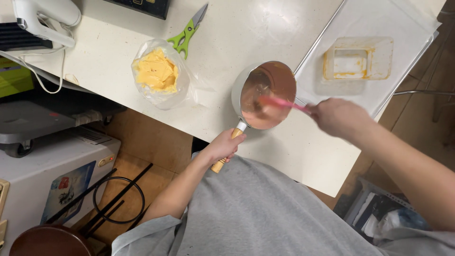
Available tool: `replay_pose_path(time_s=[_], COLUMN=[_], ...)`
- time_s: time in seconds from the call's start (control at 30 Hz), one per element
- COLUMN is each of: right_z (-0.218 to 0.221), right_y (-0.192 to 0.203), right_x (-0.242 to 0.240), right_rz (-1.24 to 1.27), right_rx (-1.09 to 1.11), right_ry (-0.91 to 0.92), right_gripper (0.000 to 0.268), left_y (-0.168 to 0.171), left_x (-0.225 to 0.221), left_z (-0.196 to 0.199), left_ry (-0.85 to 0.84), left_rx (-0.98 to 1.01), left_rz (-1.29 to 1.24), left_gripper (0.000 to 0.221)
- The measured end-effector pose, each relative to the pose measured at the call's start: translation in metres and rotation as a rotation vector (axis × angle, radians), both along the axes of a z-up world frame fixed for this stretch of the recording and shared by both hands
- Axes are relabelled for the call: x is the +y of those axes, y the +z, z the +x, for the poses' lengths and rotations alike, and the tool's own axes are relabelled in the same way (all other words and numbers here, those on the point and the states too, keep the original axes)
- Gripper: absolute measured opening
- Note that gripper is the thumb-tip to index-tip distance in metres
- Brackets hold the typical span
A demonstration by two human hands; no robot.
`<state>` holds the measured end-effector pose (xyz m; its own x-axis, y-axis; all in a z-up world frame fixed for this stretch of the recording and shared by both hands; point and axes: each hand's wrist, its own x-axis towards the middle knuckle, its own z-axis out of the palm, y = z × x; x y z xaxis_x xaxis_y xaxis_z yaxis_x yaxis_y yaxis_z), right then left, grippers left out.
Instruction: Scoop yellow pastry filling from a pot into a piping bag using a spatula.
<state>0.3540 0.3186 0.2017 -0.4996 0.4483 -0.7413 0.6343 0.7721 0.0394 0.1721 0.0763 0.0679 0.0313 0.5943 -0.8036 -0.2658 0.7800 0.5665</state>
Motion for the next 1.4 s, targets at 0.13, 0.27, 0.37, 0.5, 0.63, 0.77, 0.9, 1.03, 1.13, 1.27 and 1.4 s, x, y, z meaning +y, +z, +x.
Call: replay_pose_path(time_s=[0.13, 0.27, 0.37, 0.5, 0.63, 0.77, 0.9, 1.03, 1.13, 1.27, 1.4], right_z=[0.017, 0.035, 0.049, 0.050, 0.058, 0.089, 0.100, 0.106, 0.094, 0.106, 0.099], right_y=[-0.017, -0.045, -0.062, -0.044, -0.027, -0.058, -0.084, -0.100, -0.075, -0.080, -0.061], right_x=[0.012, -0.001, -0.017, -0.022, -0.005, -0.012, -0.042, -0.059, -0.058, -0.044, -0.046], right_rz=[0.142, 0.222, 0.142, -0.017, 0.038, 0.124, -0.060, -0.328, -0.755, -0.601, -0.468], right_rx=[0.052, 0.119, 0.095, 0.076, 0.098, 0.103, 0.134, 0.440, 0.405, 0.448, 0.375], right_ry=[0.020, 0.123, 0.104, 0.027, 0.008, -0.066, -0.164, -0.469, -1.098, -1.075, -0.939], right_gripper=[0.036, 0.037, 0.037, 0.035, 0.038, 0.035, 0.035, 0.035, 0.040, 0.038, 0.038], left_y=[0.009, 0.018, 0.021, 0.017, 0.016, 0.019, 0.022, 0.022, 0.016, 0.006, 0.007], left_x=[0.004, 0.008, 0.011, 0.010, 0.015, 0.015, 0.016, 0.018, 0.015, 0.008, -0.004], left_z=[0.002, 0.006, 0.008, 0.015, 0.014, 0.015, 0.017, 0.012, 0.004, -0.003, 0.000], left_ry=[-0.035, -0.101, -0.126, -0.157, -0.155, -0.161, -0.151, -0.165, -0.167, -0.077, -0.066], left_rx=[0.042, 0.169, 0.220, 0.292, 0.311, 0.350, 0.379, 0.364, 0.312, 0.046, -0.073], left_rz=[0.003, 0.017, 0.023, 0.051, 0.039, 0.055, 0.071, 0.040, 0.049, -0.025, -0.089], left_gripper=[0.030, 0.032, 0.035, 0.037, 0.038, 0.037, 0.038, 0.036, 0.036, 0.031, 0.030])
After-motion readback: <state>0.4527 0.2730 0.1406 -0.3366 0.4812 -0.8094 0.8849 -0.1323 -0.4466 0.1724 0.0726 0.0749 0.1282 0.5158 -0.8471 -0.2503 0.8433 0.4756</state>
